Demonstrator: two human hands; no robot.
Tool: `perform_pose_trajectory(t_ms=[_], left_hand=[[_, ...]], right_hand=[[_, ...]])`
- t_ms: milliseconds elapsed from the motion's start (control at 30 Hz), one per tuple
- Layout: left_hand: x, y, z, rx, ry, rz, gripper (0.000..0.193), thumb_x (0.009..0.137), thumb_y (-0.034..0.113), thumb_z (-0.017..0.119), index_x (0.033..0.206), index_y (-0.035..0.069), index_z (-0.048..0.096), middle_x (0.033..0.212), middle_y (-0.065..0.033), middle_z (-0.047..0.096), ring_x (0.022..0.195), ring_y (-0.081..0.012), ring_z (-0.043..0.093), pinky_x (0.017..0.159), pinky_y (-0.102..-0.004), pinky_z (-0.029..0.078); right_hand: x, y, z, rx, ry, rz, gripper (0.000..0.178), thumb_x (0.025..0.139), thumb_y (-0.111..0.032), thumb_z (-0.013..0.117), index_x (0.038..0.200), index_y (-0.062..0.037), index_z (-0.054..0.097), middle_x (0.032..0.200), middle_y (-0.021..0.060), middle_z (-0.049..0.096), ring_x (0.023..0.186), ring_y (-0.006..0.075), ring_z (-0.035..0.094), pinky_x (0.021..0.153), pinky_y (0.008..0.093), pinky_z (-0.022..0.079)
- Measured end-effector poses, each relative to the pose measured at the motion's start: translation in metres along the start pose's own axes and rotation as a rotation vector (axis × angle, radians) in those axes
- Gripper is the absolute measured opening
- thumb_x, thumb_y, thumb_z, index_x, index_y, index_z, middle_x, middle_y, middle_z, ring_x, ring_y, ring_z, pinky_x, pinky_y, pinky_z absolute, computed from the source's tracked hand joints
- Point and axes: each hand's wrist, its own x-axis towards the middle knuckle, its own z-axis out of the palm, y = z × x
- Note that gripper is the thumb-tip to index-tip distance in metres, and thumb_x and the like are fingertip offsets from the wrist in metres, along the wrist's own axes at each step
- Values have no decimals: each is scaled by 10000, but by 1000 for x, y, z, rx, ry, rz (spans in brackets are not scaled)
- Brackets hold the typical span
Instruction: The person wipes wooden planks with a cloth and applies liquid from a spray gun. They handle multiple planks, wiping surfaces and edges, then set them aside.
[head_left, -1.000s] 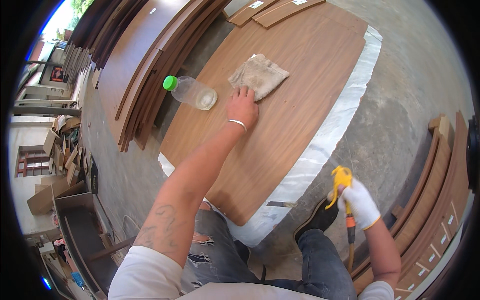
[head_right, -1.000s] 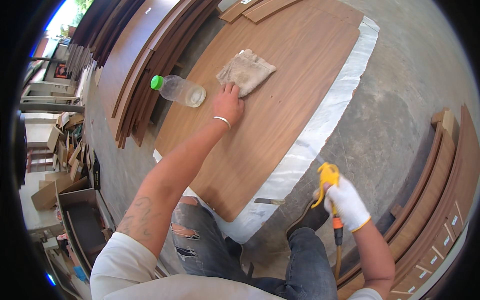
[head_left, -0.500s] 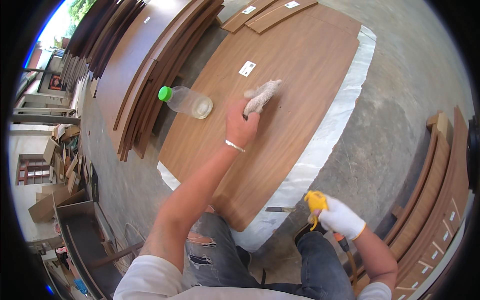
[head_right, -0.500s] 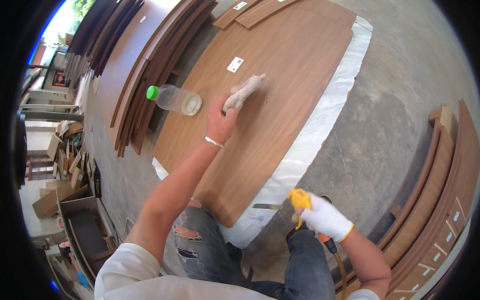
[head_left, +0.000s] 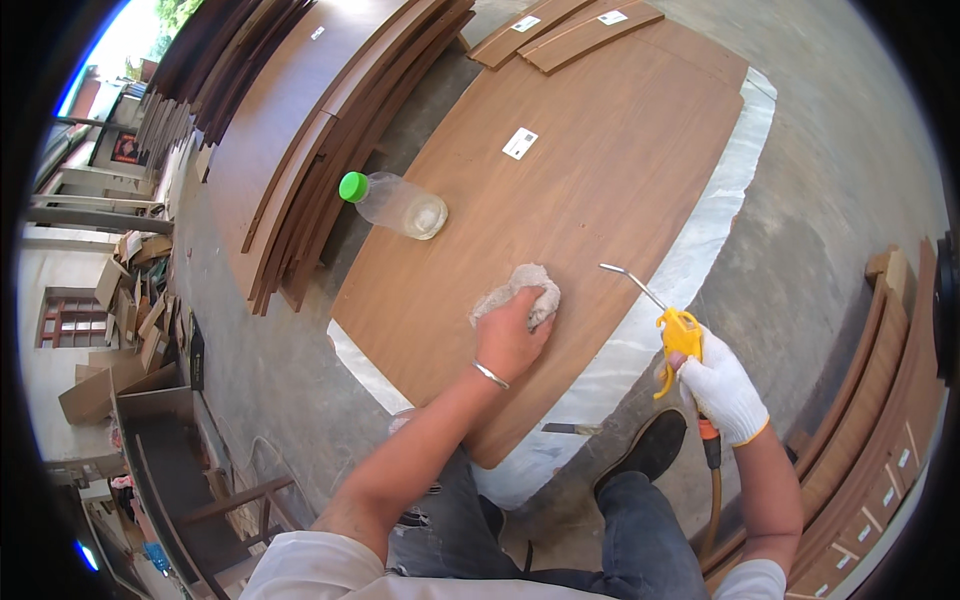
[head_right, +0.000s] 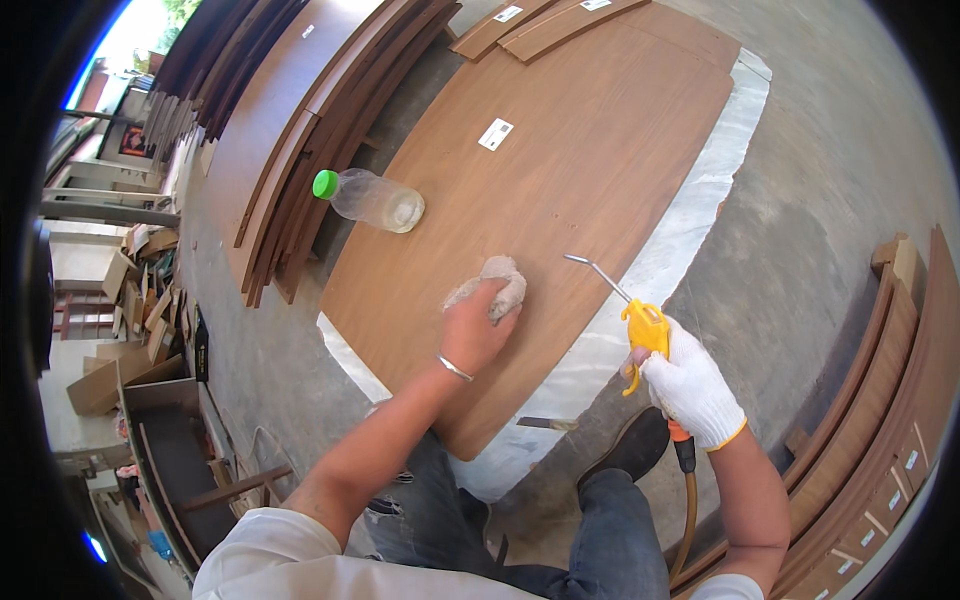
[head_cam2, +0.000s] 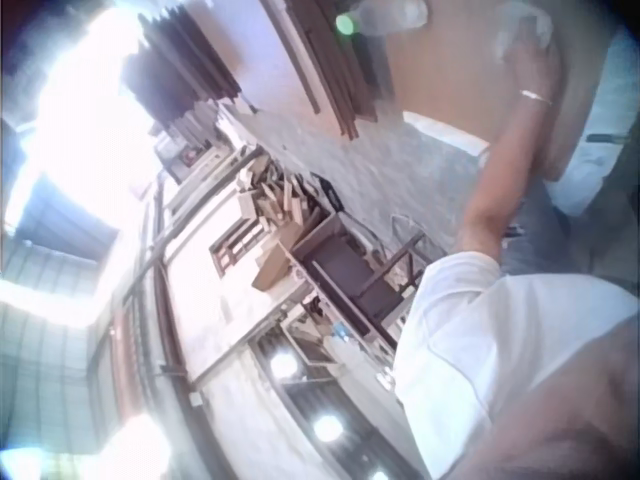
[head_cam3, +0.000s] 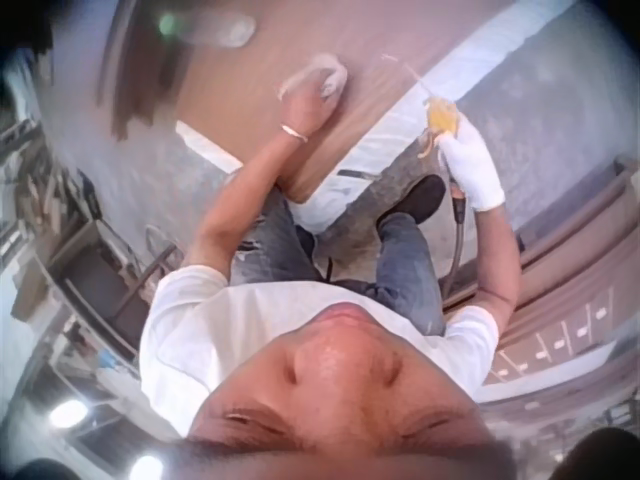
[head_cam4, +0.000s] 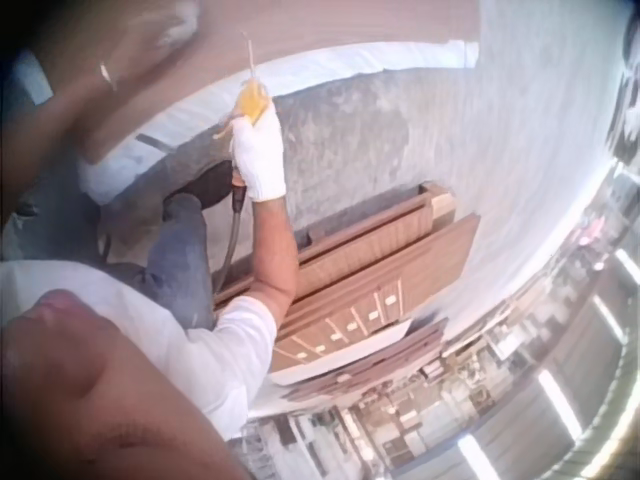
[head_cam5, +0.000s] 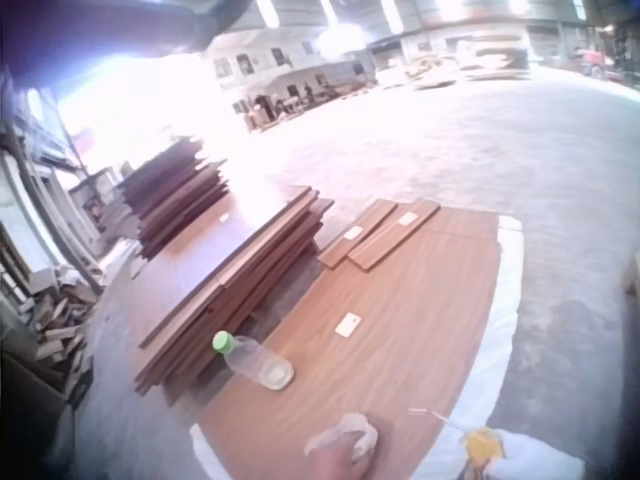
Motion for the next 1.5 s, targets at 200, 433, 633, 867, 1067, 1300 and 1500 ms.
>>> perform_pose_trajectory(t_ms=[200,433,633,867,1067,1300,1500], left_hand=[[9,-11,-15,21,210,39,394,834,96,752,1220,100,669,1122,-153,737,978,-401,697,791,-492,560],[25,-24,-25,29,251,24,389,846,83,723,1231,95,670,1130,-161,735,960,-409,703,796,-495,564],[-28,-42,13,166,76,-26,403,820,135,741,1217,136,673,1045,-124,721,866,-383,680,748,-501,527],[-36,-33,29,237,159,83,459,732,152,779,1176,146,662,943,-99,653,782,-355,614,703,-478,485],[-37,-34,28,219,157,117,459,732,173,789,1170,140,657,914,-82,637,776,-328,625,699,-457,481],[-40,-41,44,223,134,6,416,734,237,807,1104,140,645,936,-58,655,818,-293,668,751,-424,476],[-46,-46,66,62,89,-43,611,868,451,708,1392,146,627,1391,-124,663,1312,-330,595,1137,-463,428]], right_hand=[[10,-12,8,58,-92,199,313,1010,-114,592,1301,-7,555,923,72,682,648,93,565,629,264,496],[14,-5,6,28,56,93,345,997,-81,566,1328,15,560,923,46,618,759,125,616,714,294,535],[85,-40,10,-749,140,-74,343,987,-256,581,1194,17,585,1018,187,708,898,294,685,810,406,531],[181,-85,51,-862,136,-148,383,959,-334,607,1146,1,605,1079,235,719,1064,404,688,904,455,529],[207,-90,86,-798,86,-163,363,926,-304,622,1124,0,626,1039,228,720,962,374,708,841,445,550],[150,-37,106,-878,-325,-158,384,900,-265,615,1154,22,628,1062,262,719,1016,442,697,879,482,551],[155,-51,238,-1118,-428,-338,414,958,-338,612,1163,21,610,1131,285,712,1098,441,680,941,496,530]])
